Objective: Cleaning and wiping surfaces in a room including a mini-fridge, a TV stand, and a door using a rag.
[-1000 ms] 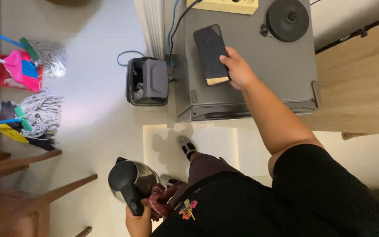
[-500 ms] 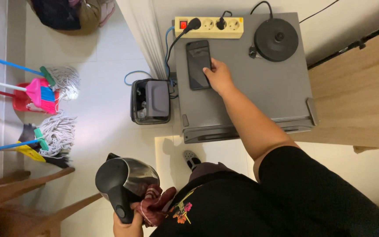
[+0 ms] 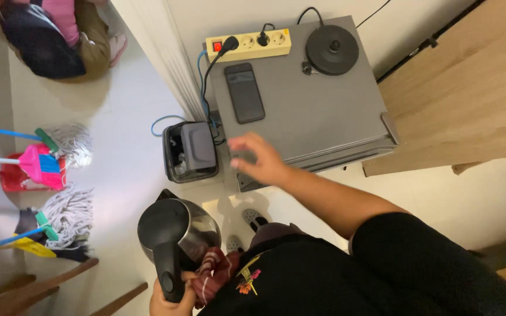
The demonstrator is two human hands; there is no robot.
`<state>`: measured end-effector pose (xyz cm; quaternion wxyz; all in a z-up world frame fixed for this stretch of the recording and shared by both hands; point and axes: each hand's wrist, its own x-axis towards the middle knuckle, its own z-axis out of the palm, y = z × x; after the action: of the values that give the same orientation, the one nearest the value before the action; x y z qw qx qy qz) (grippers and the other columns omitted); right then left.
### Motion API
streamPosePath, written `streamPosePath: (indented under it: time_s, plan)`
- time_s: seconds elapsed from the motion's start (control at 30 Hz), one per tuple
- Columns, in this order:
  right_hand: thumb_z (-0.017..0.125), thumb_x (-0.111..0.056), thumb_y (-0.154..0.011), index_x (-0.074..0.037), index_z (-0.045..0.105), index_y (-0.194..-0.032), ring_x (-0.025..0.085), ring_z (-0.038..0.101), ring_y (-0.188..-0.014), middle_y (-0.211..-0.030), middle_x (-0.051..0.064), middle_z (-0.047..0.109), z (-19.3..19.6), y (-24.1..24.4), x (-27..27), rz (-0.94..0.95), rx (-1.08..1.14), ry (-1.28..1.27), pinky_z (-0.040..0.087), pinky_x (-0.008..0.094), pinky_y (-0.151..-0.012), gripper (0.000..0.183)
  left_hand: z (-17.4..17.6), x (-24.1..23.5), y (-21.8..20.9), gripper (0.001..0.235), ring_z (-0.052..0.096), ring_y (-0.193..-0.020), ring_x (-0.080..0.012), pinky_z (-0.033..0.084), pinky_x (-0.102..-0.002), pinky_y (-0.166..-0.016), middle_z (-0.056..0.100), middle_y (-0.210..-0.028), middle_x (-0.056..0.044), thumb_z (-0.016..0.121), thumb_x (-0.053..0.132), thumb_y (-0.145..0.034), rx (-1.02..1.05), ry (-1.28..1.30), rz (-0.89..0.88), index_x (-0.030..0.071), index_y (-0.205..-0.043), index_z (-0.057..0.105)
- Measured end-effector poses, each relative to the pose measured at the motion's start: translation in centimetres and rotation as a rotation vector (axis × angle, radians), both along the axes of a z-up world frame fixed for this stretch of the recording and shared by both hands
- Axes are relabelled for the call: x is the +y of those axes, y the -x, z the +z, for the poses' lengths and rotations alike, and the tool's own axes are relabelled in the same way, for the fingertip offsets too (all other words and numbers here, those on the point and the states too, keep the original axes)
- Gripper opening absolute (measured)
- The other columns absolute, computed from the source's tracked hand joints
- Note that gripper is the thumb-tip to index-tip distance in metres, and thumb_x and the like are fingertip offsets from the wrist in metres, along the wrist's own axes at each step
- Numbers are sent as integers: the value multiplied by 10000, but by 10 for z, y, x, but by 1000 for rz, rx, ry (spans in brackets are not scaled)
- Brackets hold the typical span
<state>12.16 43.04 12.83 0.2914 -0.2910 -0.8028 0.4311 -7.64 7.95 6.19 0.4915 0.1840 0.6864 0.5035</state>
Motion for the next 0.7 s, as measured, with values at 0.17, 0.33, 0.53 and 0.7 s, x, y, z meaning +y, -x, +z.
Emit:
streamPosePath:
  time_s: [0.17, 0.33, 0.53, 0.7]
  plan:
    - [864, -373, -767, -109, 260, -1619, 304, 553, -1259, -1372, 151, 533, 62, 27, -118, 518, -196, 200, 505, 408, -1033, 1078, 41, 19, 3, 185, 693, -663, -177, 563, -310, -603, 743, -814, -138, 626, -89, -814, 7, -188, -7, -54, -990, 668]
    - [813, -291, -819, -113, 190, -1660, 289, 546, -1306, -1461, 170, 480, 58, 23, -157, 457, -96, 149, 511, 396, -1063, 1062, 71, 38, -13, 140, 667, -734, -174, 533, -299, -692, 732, -860, -123, 637, -67, -885, 196, -220, 49, -51, -1024, 635]
    - [634, -92, -920, -29, 586, -1277, 103, 635, -1063, -1137, 37, 662, -22, -25, -155, 464, 26, 885, 535, 294, -939, 365, 78, 39, -18, 175, 643, -758, -94, 519, -237, -727, 730, -884, -65, 640, -20, -897, 163, -359, 78, -1, -1045, 549]
    - [608, -226, -1038, -35, 623, -1150, 296, 696, -1126, -1172, 163, 700, 57, -99, -52, -112, 462, 667, 537, 477, -1078, 222, 71, 12, -3, 153, 605, -676, -96, 498, -244, -657, 740, -839, -88, 659, -19, -866, 229, -112, 83, -18, -994, 576]
